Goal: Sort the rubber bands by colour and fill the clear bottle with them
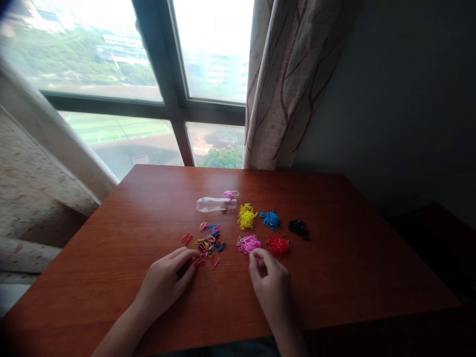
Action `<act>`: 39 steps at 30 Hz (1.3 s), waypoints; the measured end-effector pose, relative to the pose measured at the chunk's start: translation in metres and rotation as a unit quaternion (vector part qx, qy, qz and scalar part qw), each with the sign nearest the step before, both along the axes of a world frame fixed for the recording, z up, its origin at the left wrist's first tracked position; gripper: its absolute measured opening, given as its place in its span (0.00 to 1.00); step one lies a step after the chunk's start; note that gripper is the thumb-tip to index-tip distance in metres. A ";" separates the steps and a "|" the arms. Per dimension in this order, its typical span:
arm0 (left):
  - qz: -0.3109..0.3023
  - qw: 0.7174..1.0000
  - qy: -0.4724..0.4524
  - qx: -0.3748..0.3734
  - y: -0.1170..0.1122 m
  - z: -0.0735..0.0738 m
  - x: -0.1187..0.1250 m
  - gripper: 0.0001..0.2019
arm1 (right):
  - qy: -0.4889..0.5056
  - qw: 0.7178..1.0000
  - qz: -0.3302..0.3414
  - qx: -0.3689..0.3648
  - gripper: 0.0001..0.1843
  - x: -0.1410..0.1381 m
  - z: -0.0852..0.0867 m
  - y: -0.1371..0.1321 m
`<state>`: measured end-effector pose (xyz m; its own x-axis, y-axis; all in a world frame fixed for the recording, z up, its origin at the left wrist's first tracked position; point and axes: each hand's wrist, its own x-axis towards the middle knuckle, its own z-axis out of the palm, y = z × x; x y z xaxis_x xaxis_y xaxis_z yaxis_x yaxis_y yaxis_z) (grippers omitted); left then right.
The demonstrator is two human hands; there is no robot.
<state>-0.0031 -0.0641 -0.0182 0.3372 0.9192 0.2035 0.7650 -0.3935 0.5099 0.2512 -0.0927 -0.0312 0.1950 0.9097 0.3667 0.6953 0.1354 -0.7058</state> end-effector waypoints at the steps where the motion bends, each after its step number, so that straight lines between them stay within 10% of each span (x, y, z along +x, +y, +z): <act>1: -0.002 1.000 0.003 0.001 0.000 0.000 0.000 0.08 | -0.022 0.999 -0.033 0.003 0.14 0.018 0.001 0.005; 9: -0.012 1.000 0.016 -0.011 0.000 0.000 -0.001 0.08 | -0.172 0.965 -0.196 -0.038 0.18 0.133 0.001 0.048; 18: -0.012 1.000 0.014 -0.006 0.000 0.000 -0.001 0.08 | -0.105 0.970 -0.202 -0.086 0.18 0.147 -0.008 0.054; 29: -0.003 1.000 -0.003 -0.001 -0.002 0.002 0.001 0.08 | -0.007 0.975 -0.216 -0.061 0.22 0.103 0.000 0.023; 39: 0.010 0.996 0.085 -0.015 -0.017 0.005 0.034 0.07 | 0.030 0.998 0.023 -0.041 0.12 -0.006 -0.004 -0.012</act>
<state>0.0307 -0.0813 -0.0129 0.3454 0.9312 0.1162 0.8495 -0.3628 0.3831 0.2448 -0.1050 -0.0354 0.1725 0.9448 0.2786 0.6452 0.1053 -0.7567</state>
